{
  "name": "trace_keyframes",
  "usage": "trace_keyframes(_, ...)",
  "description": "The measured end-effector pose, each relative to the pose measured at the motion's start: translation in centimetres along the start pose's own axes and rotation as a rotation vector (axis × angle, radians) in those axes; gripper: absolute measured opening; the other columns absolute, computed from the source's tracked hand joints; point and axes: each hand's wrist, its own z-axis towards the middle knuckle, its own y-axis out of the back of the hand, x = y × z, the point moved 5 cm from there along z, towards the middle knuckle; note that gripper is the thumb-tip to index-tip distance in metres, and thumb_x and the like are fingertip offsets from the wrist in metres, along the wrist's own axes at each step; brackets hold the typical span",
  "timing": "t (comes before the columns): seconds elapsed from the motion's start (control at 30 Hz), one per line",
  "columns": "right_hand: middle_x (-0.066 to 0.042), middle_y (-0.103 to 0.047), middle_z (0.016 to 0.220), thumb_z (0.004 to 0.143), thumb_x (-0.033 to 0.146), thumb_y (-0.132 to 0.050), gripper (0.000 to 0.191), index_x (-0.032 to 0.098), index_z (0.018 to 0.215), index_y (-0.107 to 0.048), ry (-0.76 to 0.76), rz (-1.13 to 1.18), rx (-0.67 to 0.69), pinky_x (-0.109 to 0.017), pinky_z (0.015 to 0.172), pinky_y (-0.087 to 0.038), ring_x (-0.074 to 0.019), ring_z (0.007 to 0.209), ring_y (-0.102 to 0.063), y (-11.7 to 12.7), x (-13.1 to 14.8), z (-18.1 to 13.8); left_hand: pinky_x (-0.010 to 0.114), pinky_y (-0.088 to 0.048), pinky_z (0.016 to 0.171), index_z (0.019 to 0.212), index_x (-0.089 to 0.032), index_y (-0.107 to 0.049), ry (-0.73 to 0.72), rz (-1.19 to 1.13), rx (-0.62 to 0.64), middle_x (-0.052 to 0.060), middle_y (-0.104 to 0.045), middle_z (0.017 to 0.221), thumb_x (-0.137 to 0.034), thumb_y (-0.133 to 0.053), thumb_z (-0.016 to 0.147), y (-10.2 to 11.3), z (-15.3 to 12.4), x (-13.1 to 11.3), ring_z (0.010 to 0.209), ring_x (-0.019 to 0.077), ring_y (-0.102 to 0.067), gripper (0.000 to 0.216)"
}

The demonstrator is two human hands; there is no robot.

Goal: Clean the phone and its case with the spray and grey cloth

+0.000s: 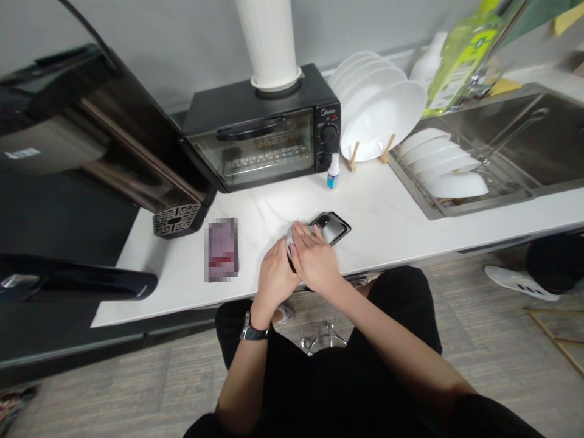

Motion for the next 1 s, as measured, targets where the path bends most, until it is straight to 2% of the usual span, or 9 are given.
trace_keyframes(0.07, -0.024, -0.053, 0.159, 0.108, 0.021, -0.036, 0.054, -0.006, 0.152, -0.051, 0.007, 0.014, -0.006, -0.051, 0.132, -0.031, -0.0307, 0.153, -0.048, -0.1, 1.3, -0.7, 0.044, -0.060, 0.088, 0.138, -0.015, -0.046, 0.029, -0.012, -0.031, 0.015, -0.071, 0.111, -0.020, -0.040, 0.105, 0.0, -0.3, 0.3, 0.098, 0.0283, -0.074, 0.034)
trace_keyframes(0.1, -0.024, -0.053, 0.158, 0.108, 0.021, -0.036, 0.054, -0.006, 0.152, -0.051, 0.014, 0.026, -0.008, -0.051, 0.132, -0.031, -0.0307, 0.153, -0.048, 0.0, 1.8, -1.2, 0.045, -0.060, 0.088, 0.142, -0.015, -0.041, 0.040, -0.033, -0.034, 0.016, -0.071, 0.114, -0.020, -0.040, 0.104, 0.1, -0.4, 0.5, 0.099, 0.0289, -0.075, 0.039)
trace_keyframes(0.23, -0.023, -0.061, 0.152, 0.109, 0.022, -0.036, 0.048, 0.000, 0.143, -0.062, 0.093, 0.089, 0.025, -0.054, 0.131, -0.034, -0.0306, 0.152, -0.049, 0.7, 3.1, -3.6, 0.047, -0.060, 0.092, 0.155, -0.018, -0.022, 0.059, -0.107, -0.003, 0.019, -0.070, 0.127, -0.023, -0.054, 0.097, 0.3, -0.8, 0.5, 0.111, 0.0323, -0.074, 0.067)
trace_keyframes(0.33, -0.020, -0.064, 0.150, 0.110, 0.025, -0.037, 0.045, 0.006, 0.141, -0.064, 0.113, 0.119, 0.050, -0.056, 0.129, -0.036, -0.0285, 0.151, -0.051, 1.3, 2.9, -5.4, 0.047, -0.060, 0.094, 0.159, -0.021, -0.017, 0.054, -0.122, 0.011, 0.018, -0.069, 0.132, -0.020, -0.054, 0.096, 0.5, -0.7, 0.2, 0.113, 0.0315, -0.074, 0.073)
trace_keyframes(0.43, -0.016, -0.062, 0.154, 0.112, 0.028, -0.037, 0.046, 0.010, 0.149, -0.058, 0.100, 0.121, 0.054, -0.056, 0.130, -0.035, -0.0262, 0.152, -0.051, 1.9, 1.8, -6.5, 0.048, -0.060, 0.094, 0.160, -0.020, -0.017, 0.085, -0.134, 0.016, 0.017, -0.071, 0.129, -0.019, -0.058, 0.094, 0.5, -0.4, 0.1, 0.107, 0.0310, -0.074, 0.078)
trace_keyframes(0.63, -0.015, -0.056, 0.159, 0.111, 0.029, -0.041, 0.047, 0.014, 0.153, -0.056, 0.035, 0.071, 0.022, -0.059, 0.129, -0.035, -0.0271, 0.153, -0.049, 2.8, -1.8, -7.5, 0.050, -0.060, 0.098, 0.162, -0.020, -0.022, 0.119, -0.147, 0.034, 0.016, -0.071, 0.130, -0.034, -0.087, 0.076, 0.1, -0.1, 0.4, 0.114, 0.0350, -0.073, 0.108)
trace_keyframes(1.0, -0.013, -0.048, 0.164, 0.112, 0.033, -0.035, 0.052, 0.014, 0.159, -0.049, -0.082, -0.037, -0.048, -0.059, 0.128, -0.036, -0.0293, 0.155, -0.046, 3.3, -5.6, -5.1, 0.050, -0.060, 0.098, 0.162, -0.022, -0.024, 0.099, -0.106, 0.024, 0.014, -0.071, 0.127, -0.043, -0.087, 0.079, 0.2, -0.1, 0.2, 0.113, 0.0344, -0.073, 0.106)
